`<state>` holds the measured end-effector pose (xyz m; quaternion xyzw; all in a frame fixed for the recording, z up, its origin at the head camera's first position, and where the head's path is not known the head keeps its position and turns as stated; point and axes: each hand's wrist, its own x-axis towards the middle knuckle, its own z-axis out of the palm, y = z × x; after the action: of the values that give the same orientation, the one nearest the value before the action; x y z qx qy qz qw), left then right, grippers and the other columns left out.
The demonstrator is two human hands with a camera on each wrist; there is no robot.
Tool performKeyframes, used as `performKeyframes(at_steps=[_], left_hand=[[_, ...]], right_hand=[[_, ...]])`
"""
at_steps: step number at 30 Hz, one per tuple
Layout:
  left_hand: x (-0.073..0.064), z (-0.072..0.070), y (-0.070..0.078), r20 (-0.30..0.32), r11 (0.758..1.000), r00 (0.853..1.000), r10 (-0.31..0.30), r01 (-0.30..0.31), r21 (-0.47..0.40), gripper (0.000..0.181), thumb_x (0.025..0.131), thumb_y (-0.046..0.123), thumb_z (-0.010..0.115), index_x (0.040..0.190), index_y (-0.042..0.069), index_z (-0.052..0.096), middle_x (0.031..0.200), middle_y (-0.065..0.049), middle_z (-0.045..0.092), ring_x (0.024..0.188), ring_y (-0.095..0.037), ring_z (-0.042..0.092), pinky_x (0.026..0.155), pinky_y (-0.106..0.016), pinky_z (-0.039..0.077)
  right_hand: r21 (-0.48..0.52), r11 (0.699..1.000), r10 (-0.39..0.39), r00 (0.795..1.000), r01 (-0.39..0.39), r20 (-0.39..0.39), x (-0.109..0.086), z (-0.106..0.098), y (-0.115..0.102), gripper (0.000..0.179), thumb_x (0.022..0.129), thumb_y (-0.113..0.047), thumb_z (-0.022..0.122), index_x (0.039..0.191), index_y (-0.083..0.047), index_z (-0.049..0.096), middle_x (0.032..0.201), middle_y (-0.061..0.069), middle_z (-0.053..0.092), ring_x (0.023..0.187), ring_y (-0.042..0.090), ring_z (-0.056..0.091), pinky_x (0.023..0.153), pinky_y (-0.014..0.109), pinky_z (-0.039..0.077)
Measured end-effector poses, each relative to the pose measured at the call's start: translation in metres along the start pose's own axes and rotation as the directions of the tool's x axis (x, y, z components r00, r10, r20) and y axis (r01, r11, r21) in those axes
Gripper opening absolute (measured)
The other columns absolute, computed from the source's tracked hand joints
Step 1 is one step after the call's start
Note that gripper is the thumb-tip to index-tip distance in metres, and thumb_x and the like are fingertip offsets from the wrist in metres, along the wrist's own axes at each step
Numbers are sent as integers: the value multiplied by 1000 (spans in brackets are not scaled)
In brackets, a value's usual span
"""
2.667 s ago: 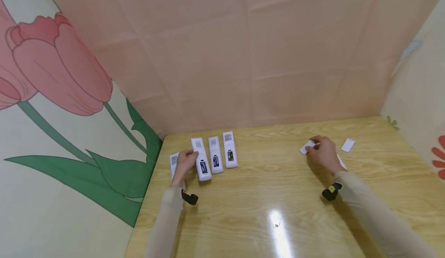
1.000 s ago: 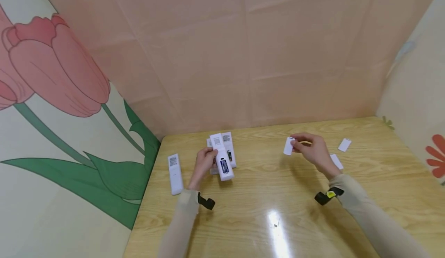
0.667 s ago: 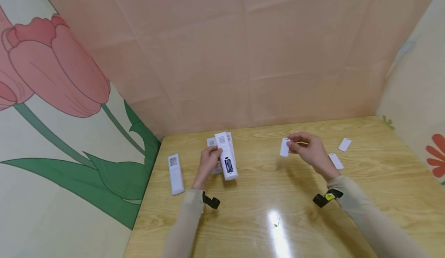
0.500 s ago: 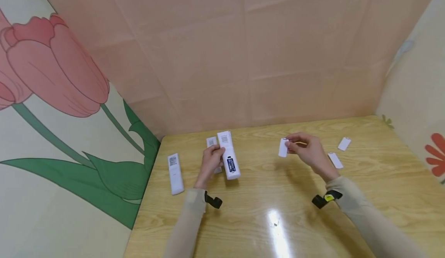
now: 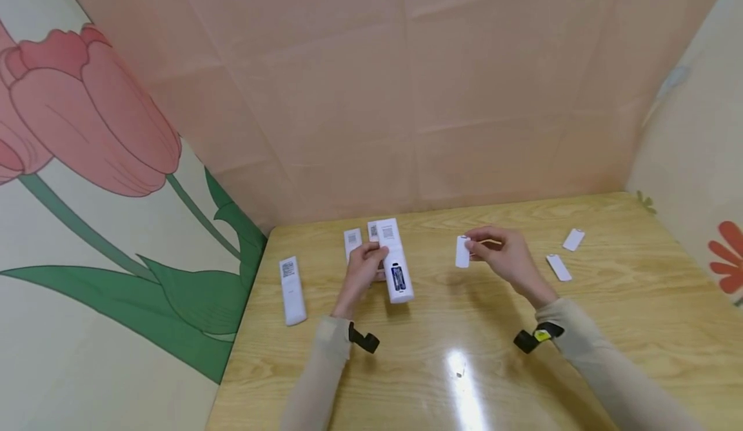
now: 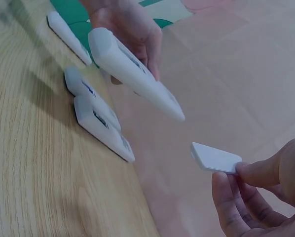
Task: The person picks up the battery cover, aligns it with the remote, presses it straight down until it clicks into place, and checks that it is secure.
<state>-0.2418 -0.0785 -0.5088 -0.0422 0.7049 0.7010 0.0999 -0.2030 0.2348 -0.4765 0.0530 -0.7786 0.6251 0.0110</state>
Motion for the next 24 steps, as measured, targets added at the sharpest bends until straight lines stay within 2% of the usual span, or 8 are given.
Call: performKeyframes(at_steps=[5,9,18,24], left_hand=[[1,8,0,13,1000,1000,17,-17,-16,37,104,21,69,134,-2,67,116,-18,76,88,-21,71,82,-42,67],[1,14,0,26,1000,1000,16,-16,-7,38,104,24,69,134,1,67,116,-16,76,88,-19,71,82,-40,67],[1,23,-5,12,1000,1000,3,-3,-3,39,102,28,73,133,4,69,117,-12,77,89,-16,70,70,-27,63],[0,24,-3,23,1000,1000,-14,14,1,40,102,30,74,134,6,69,117,-9,77,92,-16,71,73,-28,63]], right_hand=[[3,1000,7,1000,-7,9,-2,4,-4,34,105,-15,70,131,6,69,128,31,67,94,8,76,81,26,65],[8,1000,-21,1000,21,14,-3,10,-6,30,104,-12,71,128,7,70,127,32,68,92,8,76,81,27,66],[-7,999,-34,999,34,27,-7,25,-10,26,102,-8,72,124,7,73,125,31,70,93,14,77,81,33,67],[-2,999,-34,999,34,38,-6,33,-8,24,102,-6,72,122,6,74,124,30,71,95,16,77,80,30,66]])
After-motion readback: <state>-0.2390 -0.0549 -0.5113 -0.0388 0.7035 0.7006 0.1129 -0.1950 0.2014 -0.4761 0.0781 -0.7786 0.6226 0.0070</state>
